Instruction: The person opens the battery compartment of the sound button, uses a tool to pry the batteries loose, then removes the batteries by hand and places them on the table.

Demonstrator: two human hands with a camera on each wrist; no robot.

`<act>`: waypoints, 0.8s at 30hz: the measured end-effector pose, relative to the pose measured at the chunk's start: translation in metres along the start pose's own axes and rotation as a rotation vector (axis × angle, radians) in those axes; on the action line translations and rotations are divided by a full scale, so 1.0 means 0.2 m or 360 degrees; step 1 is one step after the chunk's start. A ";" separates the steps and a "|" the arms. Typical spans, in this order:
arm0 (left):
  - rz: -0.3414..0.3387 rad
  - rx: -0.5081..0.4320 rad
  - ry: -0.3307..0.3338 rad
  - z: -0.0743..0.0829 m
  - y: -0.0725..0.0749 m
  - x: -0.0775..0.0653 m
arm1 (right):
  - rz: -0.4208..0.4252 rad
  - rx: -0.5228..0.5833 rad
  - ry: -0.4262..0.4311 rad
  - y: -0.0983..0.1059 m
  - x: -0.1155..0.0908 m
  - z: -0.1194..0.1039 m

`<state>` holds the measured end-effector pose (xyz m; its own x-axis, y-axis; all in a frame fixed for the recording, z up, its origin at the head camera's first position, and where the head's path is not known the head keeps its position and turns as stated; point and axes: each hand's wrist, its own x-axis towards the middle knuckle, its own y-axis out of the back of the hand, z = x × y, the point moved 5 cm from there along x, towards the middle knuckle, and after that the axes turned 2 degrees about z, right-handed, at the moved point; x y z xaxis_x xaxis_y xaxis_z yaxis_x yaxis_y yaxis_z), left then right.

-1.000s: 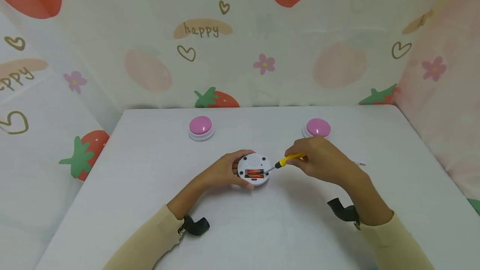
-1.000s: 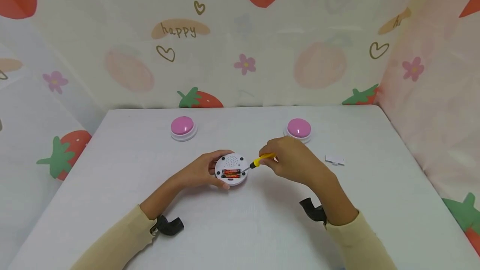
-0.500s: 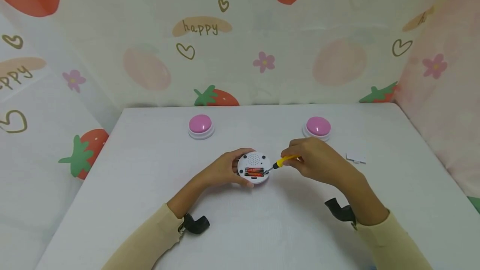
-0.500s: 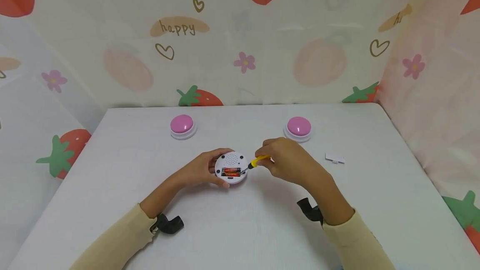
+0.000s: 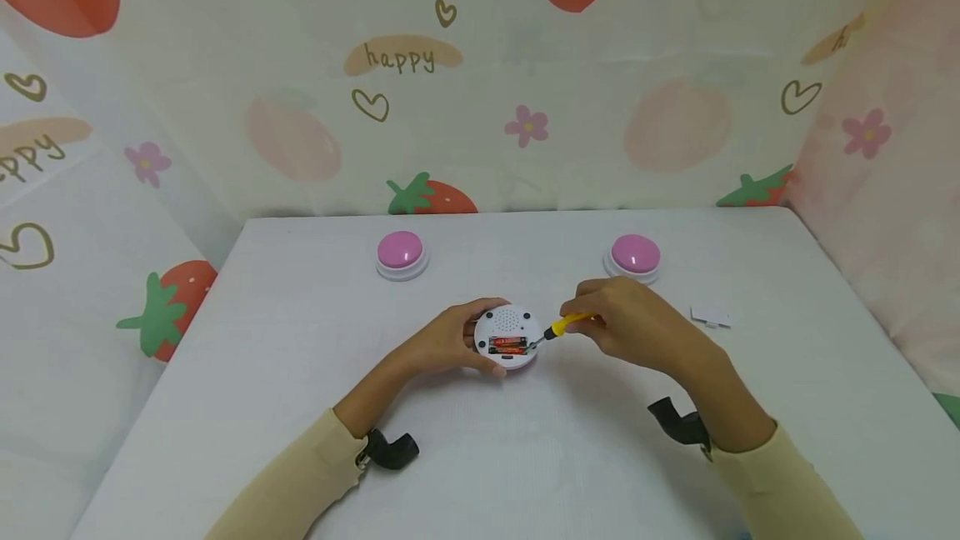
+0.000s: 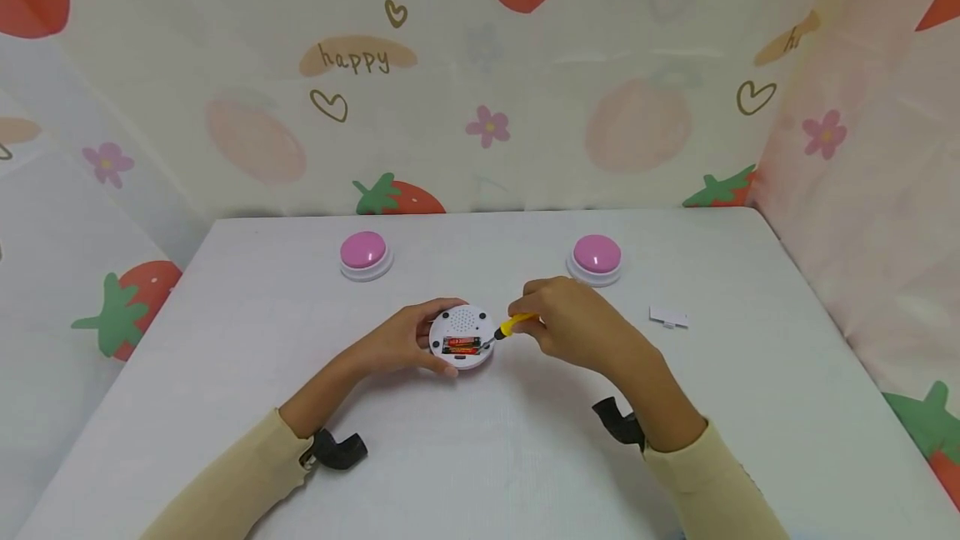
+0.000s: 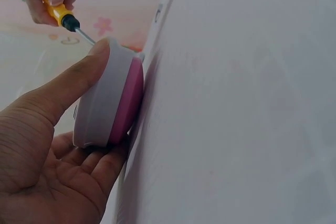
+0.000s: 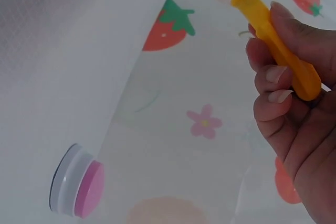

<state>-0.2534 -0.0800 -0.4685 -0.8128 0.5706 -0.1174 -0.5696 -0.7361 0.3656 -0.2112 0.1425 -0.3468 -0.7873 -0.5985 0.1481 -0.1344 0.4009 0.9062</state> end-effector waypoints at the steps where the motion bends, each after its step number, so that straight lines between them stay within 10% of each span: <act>1: 0.0000 0.0002 0.0001 0.00 0.00 0.00 | 0.0001 -0.0004 -0.0003 0.00 0.00 0.00; 24: -0.0004 -0.0016 -0.0003 0.00 0.00 0.00 | -0.0006 0.0004 -0.0040 -0.01 0.01 0.03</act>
<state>-0.2537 -0.0802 -0.4679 -0.8110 0.5733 -0.1168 -0.5730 -0.7381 0.3561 -0.2156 0.1443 -0.3507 -0.8018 -0.5824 0.1343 -0.1389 0.4002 0.9059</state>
